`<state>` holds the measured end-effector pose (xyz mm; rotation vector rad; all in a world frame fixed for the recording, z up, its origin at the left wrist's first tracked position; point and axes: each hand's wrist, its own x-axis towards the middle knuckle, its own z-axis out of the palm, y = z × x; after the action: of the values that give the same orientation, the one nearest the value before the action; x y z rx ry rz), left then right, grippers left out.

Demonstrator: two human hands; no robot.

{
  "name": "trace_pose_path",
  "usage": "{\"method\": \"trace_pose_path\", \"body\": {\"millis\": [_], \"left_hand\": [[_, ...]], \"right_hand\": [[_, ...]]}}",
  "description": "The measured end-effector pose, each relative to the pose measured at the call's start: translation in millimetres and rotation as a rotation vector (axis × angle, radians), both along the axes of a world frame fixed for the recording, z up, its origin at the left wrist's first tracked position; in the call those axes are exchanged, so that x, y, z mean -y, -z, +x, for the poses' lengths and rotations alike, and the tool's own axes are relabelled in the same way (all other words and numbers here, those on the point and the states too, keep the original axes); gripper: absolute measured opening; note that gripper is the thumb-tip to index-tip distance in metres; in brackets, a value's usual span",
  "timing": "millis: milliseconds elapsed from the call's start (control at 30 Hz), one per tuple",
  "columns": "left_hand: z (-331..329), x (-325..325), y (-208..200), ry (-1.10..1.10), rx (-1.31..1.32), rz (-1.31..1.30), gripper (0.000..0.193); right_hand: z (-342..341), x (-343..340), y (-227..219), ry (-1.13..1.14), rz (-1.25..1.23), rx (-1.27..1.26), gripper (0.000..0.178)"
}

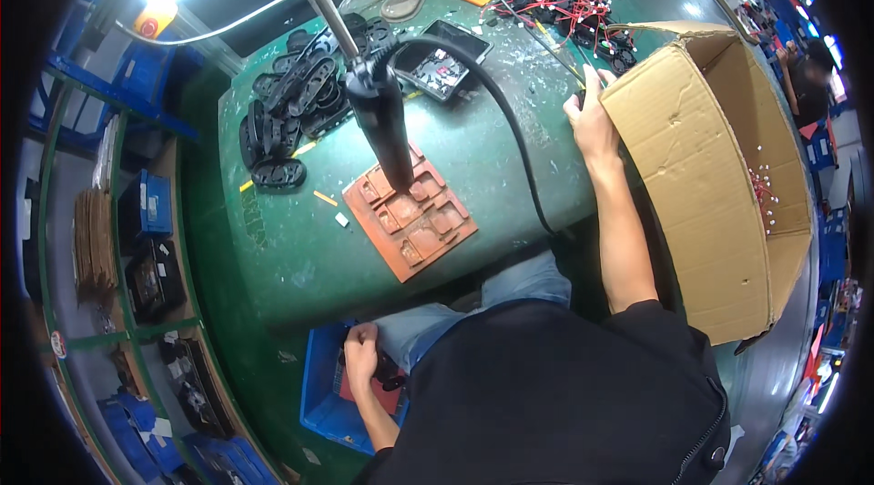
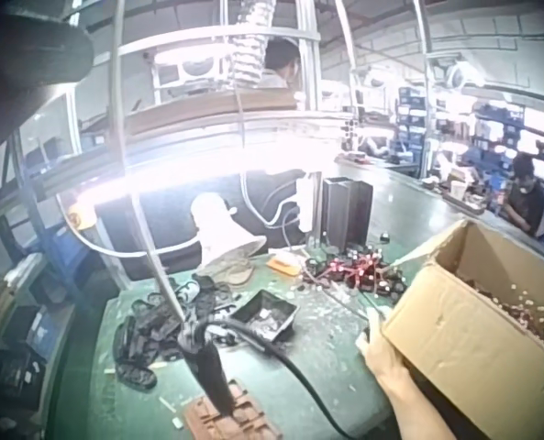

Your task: Assembling electronic components, including a fan and circuit board, into a plastic housing and securing them with an electric screwdriver.

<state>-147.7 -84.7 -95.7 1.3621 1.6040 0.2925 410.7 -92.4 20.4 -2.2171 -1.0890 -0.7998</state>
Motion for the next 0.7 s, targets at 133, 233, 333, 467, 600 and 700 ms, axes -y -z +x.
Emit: {"method": "trace_pose_path", "body": {"millis": [133, 233, 333, 467, 600, 700], "left_hand": [[42.1, 0.2, -63.3, 0.218, 0.056, -0.065, 0.038], [69.8, -2.9, -98.9, 0.435, 0.257, -0.076, 0.026], [109.9, -1.4, -146.3, 0.594, 0.367, -0.112, 0.022], [160.2, 11.5, -181.1, 0.783, 0.564, -0.039, 0.021], [200.5, 25.4, -195.7, 0.910, 0.603, 0.119, 0.019], [215.0, 41.1, -207.4, 0.819, 0.707, 0.258, 0.035]], "right_hand": [[-29.6, 7.9, 20.4, -0.322, 0.031, -0.143, 0.041], [-54.5, 22.4, 9.7, -0.369, 0.135, -0.256, 0.038], [-88.6, 43.4, -13.3, -0.503, 0.663, -0.993, 0.036], [-115.4, 78.9, -45.4, -0.550, 0.846, -1.015, 0.032], [-129.4, 106.8, -80.4, -0.578, 0.773, -0.710, 0.031], [-157.7, 122.8, -99.3, -0.751, 0.714, -1.019, 0.032]]}}
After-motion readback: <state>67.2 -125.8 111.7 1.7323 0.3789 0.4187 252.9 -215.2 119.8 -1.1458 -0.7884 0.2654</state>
